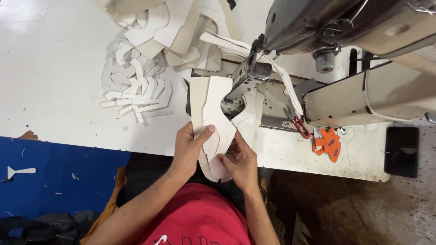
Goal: The person uses a sewing machine to stitch white shoe parts together. They align the pieces under the needle, sew them, and then use scissors to cut the thread. The finished pieces are placed on the table.
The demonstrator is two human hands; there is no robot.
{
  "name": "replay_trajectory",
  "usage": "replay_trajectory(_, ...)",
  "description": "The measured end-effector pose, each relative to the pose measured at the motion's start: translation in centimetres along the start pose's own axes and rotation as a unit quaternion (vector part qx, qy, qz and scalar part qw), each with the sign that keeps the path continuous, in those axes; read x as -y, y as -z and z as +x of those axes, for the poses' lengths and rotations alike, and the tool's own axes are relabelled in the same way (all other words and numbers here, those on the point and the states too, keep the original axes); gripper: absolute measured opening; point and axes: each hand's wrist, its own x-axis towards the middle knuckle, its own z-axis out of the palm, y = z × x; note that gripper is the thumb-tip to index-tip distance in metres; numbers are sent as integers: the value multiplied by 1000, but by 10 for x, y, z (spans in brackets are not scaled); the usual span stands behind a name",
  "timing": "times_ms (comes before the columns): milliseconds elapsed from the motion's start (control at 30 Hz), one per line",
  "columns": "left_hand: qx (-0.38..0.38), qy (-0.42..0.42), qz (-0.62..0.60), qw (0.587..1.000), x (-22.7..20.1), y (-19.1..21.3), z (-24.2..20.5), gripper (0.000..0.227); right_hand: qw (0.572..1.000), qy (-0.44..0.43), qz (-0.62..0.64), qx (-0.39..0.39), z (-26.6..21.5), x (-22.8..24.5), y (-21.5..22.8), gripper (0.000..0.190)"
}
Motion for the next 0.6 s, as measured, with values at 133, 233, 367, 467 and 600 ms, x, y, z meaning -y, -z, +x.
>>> replay_trajectory(133,-29,-1,-39,999,-8,-9,-10,23,998,45,-34,-24,-7,-5,-6,82)
replay_trajectory(233,-13,-46,-13,999,-31,-17,-17,23,993,103,-45,-39,-15,-5,-3,67)
replay_trajectory(367,95,-119,222,963,-86,-28,-10,30,983,154,97,-15,-23,-4,26,27)
replay_trajectory(467,179,-197,420,867,-108,-35,8,32,996,30,61,-57,-6,45,16,18)
replay_trajectory(600,201,-218,461,837,-112,-42,51,46,994,3,74,-82,16,56,9,16)
